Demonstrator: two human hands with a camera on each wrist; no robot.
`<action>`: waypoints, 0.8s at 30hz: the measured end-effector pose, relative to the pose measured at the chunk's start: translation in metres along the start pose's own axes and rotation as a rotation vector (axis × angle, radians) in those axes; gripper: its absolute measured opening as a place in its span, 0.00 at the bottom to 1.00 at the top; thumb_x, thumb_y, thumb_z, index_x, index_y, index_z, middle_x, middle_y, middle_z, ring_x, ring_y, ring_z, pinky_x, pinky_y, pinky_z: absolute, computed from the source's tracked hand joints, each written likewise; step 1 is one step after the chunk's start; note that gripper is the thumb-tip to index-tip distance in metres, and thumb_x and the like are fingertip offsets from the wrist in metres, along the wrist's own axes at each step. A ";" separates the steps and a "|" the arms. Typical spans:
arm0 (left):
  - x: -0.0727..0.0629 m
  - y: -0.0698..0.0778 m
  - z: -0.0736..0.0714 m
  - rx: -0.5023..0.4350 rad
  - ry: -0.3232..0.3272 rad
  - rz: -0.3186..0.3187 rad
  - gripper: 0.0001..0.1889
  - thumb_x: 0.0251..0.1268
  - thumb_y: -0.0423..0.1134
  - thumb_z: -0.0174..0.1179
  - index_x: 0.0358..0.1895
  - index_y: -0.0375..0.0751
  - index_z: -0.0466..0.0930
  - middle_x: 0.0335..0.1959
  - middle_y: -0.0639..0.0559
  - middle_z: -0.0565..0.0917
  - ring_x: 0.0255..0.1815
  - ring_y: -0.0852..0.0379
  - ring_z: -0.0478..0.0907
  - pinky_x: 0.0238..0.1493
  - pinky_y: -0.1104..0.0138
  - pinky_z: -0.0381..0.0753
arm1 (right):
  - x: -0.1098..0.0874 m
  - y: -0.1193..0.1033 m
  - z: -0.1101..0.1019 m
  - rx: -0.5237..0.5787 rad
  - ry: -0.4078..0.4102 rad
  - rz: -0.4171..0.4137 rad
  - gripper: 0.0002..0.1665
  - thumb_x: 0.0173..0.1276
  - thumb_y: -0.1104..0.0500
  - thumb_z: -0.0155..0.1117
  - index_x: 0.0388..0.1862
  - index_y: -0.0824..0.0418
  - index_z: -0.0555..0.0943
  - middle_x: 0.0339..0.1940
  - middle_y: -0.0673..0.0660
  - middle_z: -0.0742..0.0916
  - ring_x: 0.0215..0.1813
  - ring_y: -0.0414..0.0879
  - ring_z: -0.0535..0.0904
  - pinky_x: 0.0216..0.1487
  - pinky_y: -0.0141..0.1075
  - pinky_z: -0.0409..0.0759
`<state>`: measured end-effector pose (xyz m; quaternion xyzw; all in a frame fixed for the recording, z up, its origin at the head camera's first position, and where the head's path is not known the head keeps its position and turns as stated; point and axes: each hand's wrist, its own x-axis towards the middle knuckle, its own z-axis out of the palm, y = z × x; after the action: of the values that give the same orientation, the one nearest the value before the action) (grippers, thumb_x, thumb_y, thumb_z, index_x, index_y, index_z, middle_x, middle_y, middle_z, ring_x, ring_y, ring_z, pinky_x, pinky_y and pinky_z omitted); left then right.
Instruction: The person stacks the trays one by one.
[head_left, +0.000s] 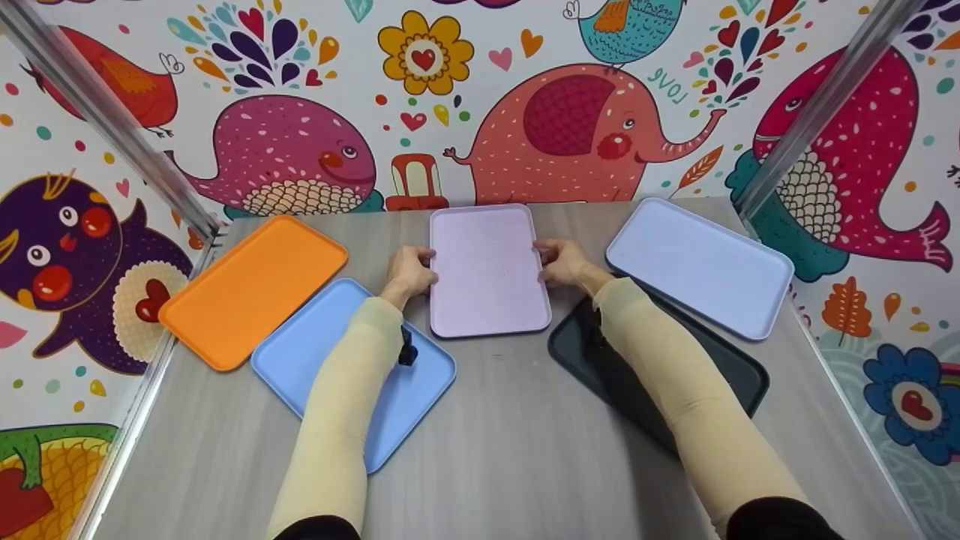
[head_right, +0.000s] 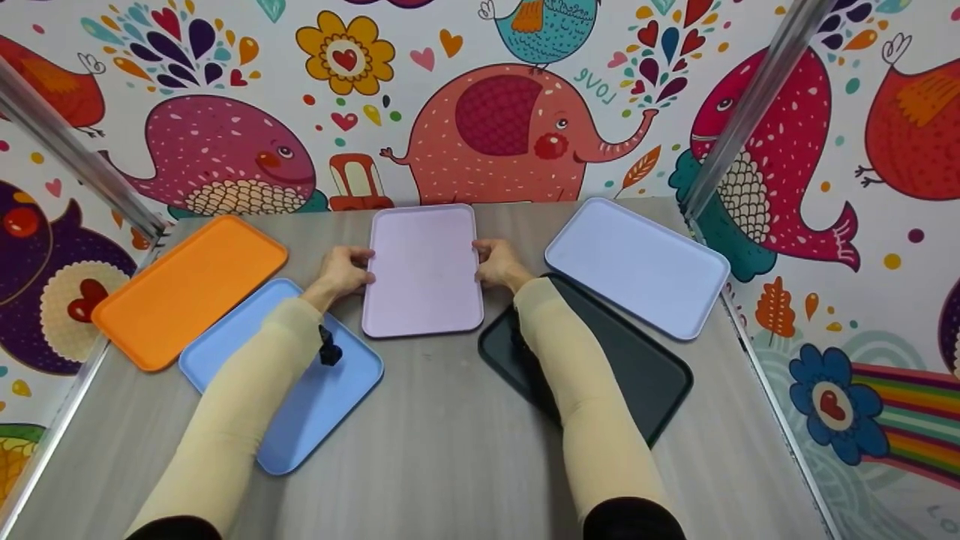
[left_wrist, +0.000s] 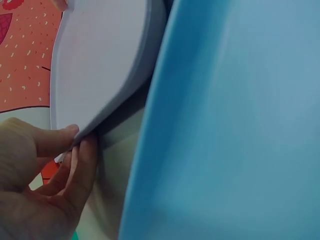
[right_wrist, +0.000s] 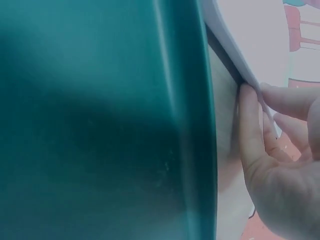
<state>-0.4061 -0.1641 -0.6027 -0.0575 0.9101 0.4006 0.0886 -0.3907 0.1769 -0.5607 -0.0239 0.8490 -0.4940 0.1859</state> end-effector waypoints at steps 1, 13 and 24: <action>0.003 -0.003 0.002 0.008 0.010 0.007 0.32 0.62 0.30 0.73 0.73 0.40 0.86 0.65 0.39 0.90 0.63 0.46 0.85 0.71 0.53 0.88 | -0.001 -0.001 0.000 -0.008 0.006 -0.004 0.48 0.65 0.79 0.70 0.85 0.66 0.73 0.54 0.63 0.82 0.49 0.48 0.80 0.46 0.37 0.94; -0.037 0.012 -0.024 -0.138 0.002 -0.015 0.22 0.78 0.32 0.65 0.72 0.40 0.86 0.66 0.39 0.88 0.56 0.47 0.88 0.57 0.59 0.94 | -0.013 -0.010 0.006 -0.044 0.048 0.025 0.42 0.67 0.76 0.67 0.82 0.69 0.75 0.63 0.71 0.85 0.52 0.51 0.83 0.49 0.37 0.91; -0.073 0.006 -0.069 -0.138 0.037 -0.015 0.21 0.83 0.36 0.62 0.73 0.38 0.84 0.68 0.36 0.87 0.58 0.41 0.88 0.61 0.54 0.93 | -0.024 -0.016 0.010 0.008 0.133 0.039 0.29 0.73 0.69 0.68 0.73 0.70 0.81 0.61 0.67 0.86 0.50 0.51 0.84 0.48 0.37 0.91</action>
<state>-0.3434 -0.2082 -0.5375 -0.0775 0.8815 0.4604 0.0704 -0.3674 0.1659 -0.5441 0.0262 0.8578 -0.4941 0.1388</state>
